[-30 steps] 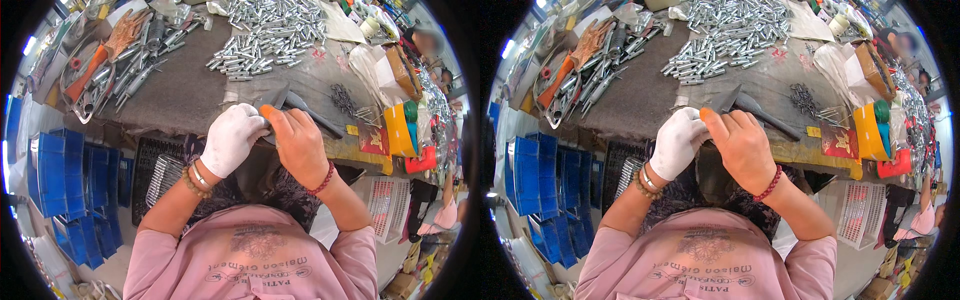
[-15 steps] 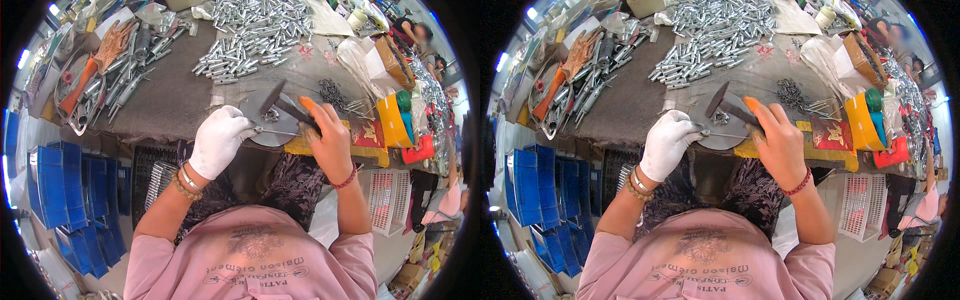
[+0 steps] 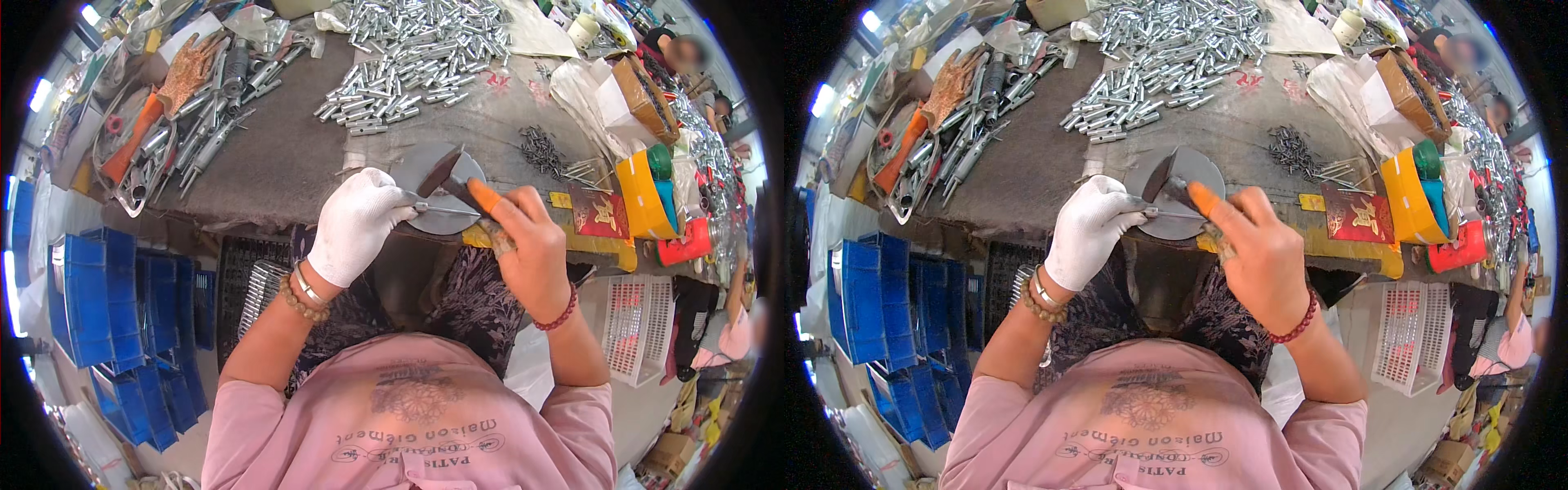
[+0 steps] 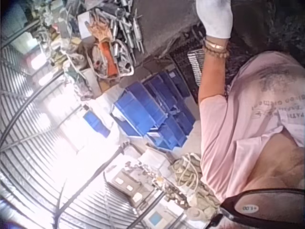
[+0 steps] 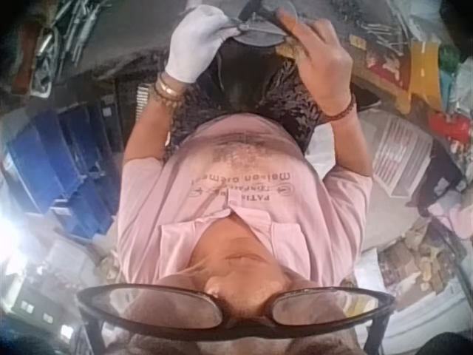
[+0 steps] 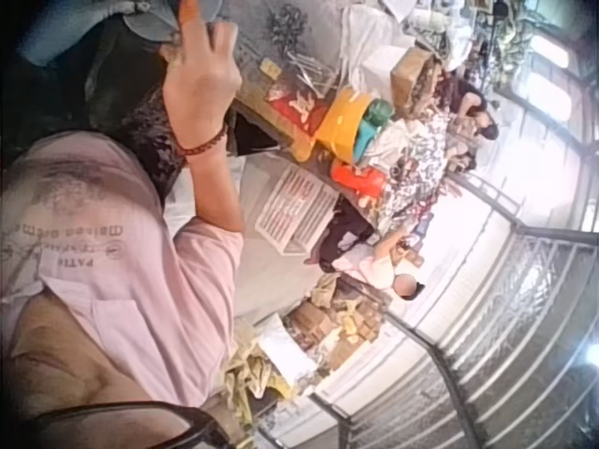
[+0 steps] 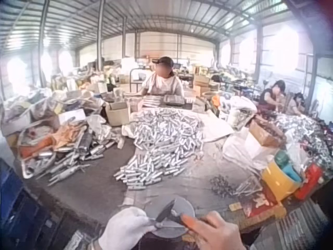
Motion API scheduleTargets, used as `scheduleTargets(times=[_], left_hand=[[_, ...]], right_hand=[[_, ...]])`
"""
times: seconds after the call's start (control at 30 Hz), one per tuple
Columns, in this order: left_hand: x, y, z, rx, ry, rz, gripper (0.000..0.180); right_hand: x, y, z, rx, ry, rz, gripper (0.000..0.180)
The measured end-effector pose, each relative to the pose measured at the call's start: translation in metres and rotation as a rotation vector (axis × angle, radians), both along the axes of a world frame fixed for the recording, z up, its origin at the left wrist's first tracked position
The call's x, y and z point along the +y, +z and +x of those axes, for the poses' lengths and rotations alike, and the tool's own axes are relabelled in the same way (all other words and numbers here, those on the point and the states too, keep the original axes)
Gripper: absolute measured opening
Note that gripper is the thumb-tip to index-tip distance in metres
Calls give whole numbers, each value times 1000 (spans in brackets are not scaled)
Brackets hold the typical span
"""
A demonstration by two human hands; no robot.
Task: Assembling small metal components by inserting pins into a metal plate and securing them.
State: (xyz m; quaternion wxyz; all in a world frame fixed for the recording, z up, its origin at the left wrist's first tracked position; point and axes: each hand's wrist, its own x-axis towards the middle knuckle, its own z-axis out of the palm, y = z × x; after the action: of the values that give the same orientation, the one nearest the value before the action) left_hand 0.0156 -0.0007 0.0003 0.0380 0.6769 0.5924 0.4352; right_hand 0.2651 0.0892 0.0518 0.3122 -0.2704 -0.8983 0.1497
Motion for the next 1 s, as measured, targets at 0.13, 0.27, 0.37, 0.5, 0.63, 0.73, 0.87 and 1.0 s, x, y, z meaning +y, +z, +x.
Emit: scheduleTargets(times=[0.13, 0.27, 0.37, 0.5, 0.63, 0.73, 0.87, 1.0], left_hand=[[-2, -2, -3, -51, -20, -22, 19], [-4, -3, -3, -63, -13, -75, 18], [-5, -4, -3, -44, -9, -51, 18], [-9, 1, 9, -36, 88, 24, 35], [-31, -7, 35, -250, 282, -21, 50], [-43, -5, 56, -715, 255, -299, 48], [-43, -7, 59, -1000, 220, -374, 54], [-50, 0, 54, -1126, 222, -391, 57]], right_hand=[[23, -7, -5, -120, 2, 73, 57], [3, -5, -12, -124, -11, 244, 44], [-20, -12, -11, -206, -20, 33, 29], [-28, -21, -9, -87, -2, -345, 25], [-35, -24, -14, -29, 28, -1116, 34], [-44, -30, -13, 104, 75, -1345, 36], [-55, -34, -15, 132, 76, -1357, 36], [-68, -46, -23, 60, 68, -1172, 41]])
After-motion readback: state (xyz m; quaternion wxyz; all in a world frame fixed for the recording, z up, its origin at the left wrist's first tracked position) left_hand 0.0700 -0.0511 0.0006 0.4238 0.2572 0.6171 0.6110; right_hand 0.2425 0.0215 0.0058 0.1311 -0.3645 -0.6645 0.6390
